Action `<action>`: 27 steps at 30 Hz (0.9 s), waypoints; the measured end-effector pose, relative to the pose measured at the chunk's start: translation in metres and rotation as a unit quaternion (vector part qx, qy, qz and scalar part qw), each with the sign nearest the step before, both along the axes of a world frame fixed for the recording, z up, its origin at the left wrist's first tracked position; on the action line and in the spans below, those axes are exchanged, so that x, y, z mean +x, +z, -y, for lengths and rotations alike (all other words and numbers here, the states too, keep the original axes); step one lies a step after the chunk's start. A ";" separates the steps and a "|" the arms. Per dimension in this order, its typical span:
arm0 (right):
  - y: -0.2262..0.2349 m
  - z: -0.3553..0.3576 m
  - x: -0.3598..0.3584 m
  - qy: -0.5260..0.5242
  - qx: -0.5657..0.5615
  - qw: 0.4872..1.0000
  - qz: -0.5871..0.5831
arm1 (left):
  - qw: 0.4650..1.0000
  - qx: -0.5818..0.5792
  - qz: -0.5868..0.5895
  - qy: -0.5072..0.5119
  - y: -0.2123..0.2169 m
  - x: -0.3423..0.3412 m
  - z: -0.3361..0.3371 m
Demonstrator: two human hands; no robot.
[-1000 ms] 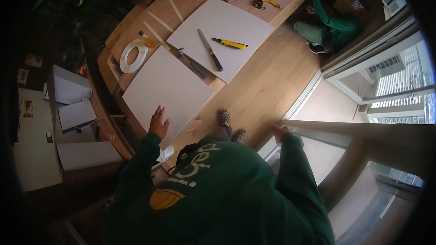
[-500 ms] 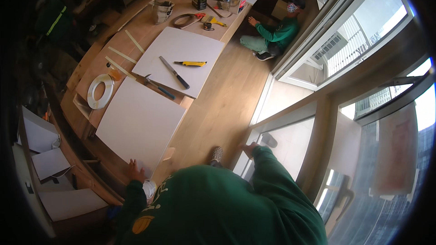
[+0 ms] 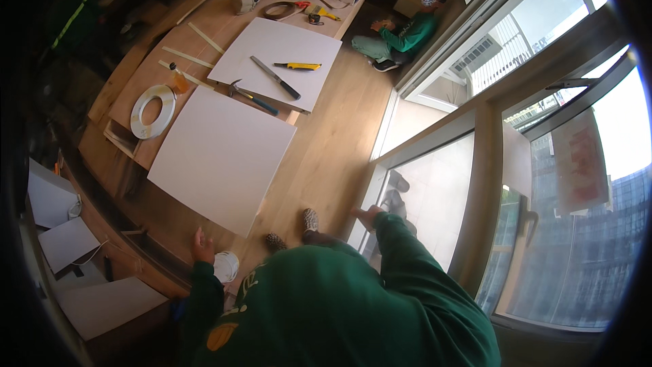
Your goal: The person uses a hammer and a sanding block to smooth the edges of a white board.
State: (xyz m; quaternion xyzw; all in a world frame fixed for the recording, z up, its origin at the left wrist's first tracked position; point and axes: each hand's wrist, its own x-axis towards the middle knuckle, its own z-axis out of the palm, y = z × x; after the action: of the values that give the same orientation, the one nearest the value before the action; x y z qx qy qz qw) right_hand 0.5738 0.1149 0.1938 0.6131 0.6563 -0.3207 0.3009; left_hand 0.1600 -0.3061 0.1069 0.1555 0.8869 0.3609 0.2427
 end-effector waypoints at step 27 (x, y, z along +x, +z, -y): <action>-0.089 -0.074 0.048 0.170 -0.115 0.979 0.005 | 0.953 -0.122 -0.217 -0.172 -0.007 0.093 -0.041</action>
State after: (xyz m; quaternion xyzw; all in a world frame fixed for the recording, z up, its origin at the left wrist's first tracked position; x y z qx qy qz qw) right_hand 0.6219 0.1888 0.1052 0.4557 0.7078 -0.3353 0.4229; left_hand 0.2531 -0.2655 0.0994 0.3494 0.9152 0.1608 0.1200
